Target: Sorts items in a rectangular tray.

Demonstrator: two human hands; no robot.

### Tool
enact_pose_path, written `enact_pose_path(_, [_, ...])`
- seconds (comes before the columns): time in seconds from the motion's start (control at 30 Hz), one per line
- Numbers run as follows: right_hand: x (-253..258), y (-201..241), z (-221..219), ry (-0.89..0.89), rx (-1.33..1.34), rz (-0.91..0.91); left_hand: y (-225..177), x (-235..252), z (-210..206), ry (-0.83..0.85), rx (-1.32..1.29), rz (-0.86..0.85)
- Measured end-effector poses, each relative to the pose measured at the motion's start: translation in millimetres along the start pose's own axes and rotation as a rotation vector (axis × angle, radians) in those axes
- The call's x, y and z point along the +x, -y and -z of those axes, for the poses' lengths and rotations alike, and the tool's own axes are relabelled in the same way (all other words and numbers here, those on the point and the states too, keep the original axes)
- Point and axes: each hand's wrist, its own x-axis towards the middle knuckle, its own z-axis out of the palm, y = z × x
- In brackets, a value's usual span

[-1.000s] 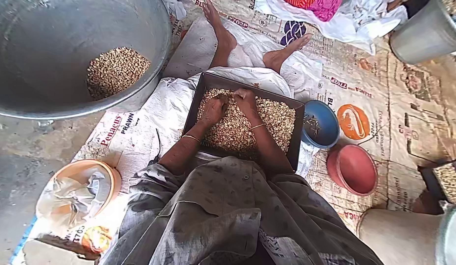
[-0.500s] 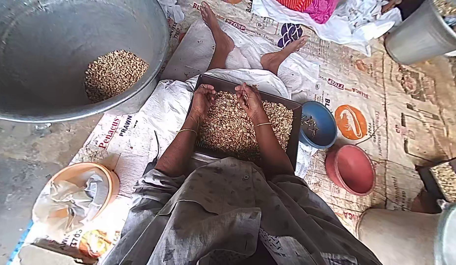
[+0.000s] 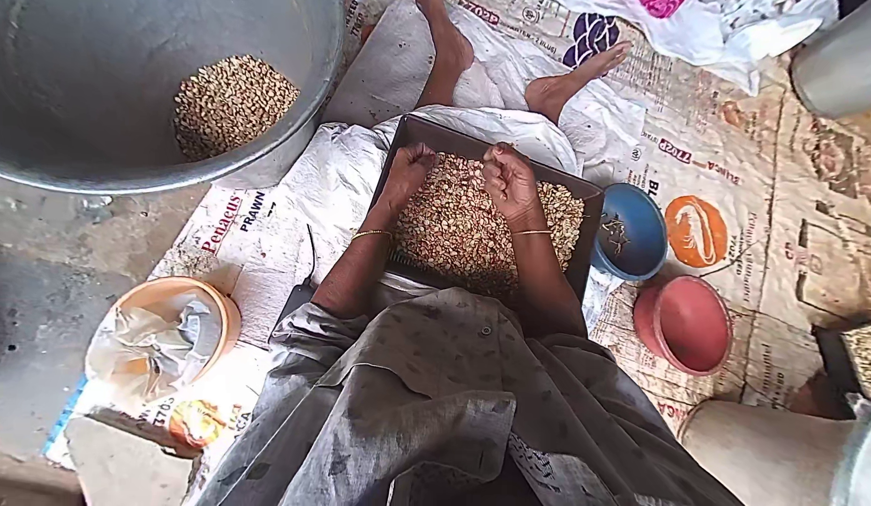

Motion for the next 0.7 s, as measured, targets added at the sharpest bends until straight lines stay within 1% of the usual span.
enact_pose_path(0.03, [-4, -1, -2, 0.039, 0.05, -0.002, -3, -1, 1, -0.003, -0.155, -0.009])
enact_pose_path(0.07, [-8, -5, -6, 0.042, 0.02, -0.016, -8, -4, 2, 0.007, -0.325, 0.002])
enact_pose_path(0.1, [-11, -11, -12, 0.031, -0.069, -0.041, -13, -7, 4, 0.009, -0.485, 0.008])
enact_pose_path(0.13, [-13, -19, -23, -0.001, -0.209, -0.072, -17, -8, 6, -0.001, -0.613, 0.0])
enact_pose_path(0.2, [-10, -39, -43, -0.021, -0.583, -0.046, -21, -11, 11, -0.048, -0.754, -0.029])
enact_pose_path(0.27, [-8, -53, -60, 0.057, -1.101, -0.02, -23, -15, 17, -0.1, -0.763, -0.041])
enact_pose_path(0.33, [-11, -58, -85, 0.12, -1.524, -0.076, -29, -22, 26, -0.124, -0.655, -0.048])
enact_pose_path(0.37, [-13, -61, -93, 0.132, -1.646, -0.095, -32, -26, 29, -0.121, -0.551, -0.061])
enact_pose_path(0.4, [-14, -63, -96, 0.13, -1.706, -0.097, -33, -28, 33, -0.104, -0.399, -0.087])
enact_pose_path(0.43, [-13, -65, -95, 0.114, -1.702, -0.076, -33, -28, 37, -0.075, -0.199, -0.123])
enact_pose_path(0.47, [-12, -67, -89, 0.083, -1.637, -0.024, -32, -29, 42, -0.033, 0.036, -0.149])
enact_pose_path(0.53, [-5, -69, -69, 0.024, -1.363, 0.054, -37, -32, 43, 0.079, 0.432, -0.119])
enact_pose_path(0.6, [-5, -57, -53, 0.029, -0.89, 0.073, -39, -34, 35, 0.184, 0.704, -0.064])
enact_pose_path(0.67, [-12, -36, -42, 0.063, -0.307, -0.001, -38, -38, 22, 0.237, 0.922, -0.004])
enact_pose_path(0.7, [-15, -28, -35, 0.081, -0.079, -0.033, -38, -41, 15, 0.245, 0.998, 0.045])
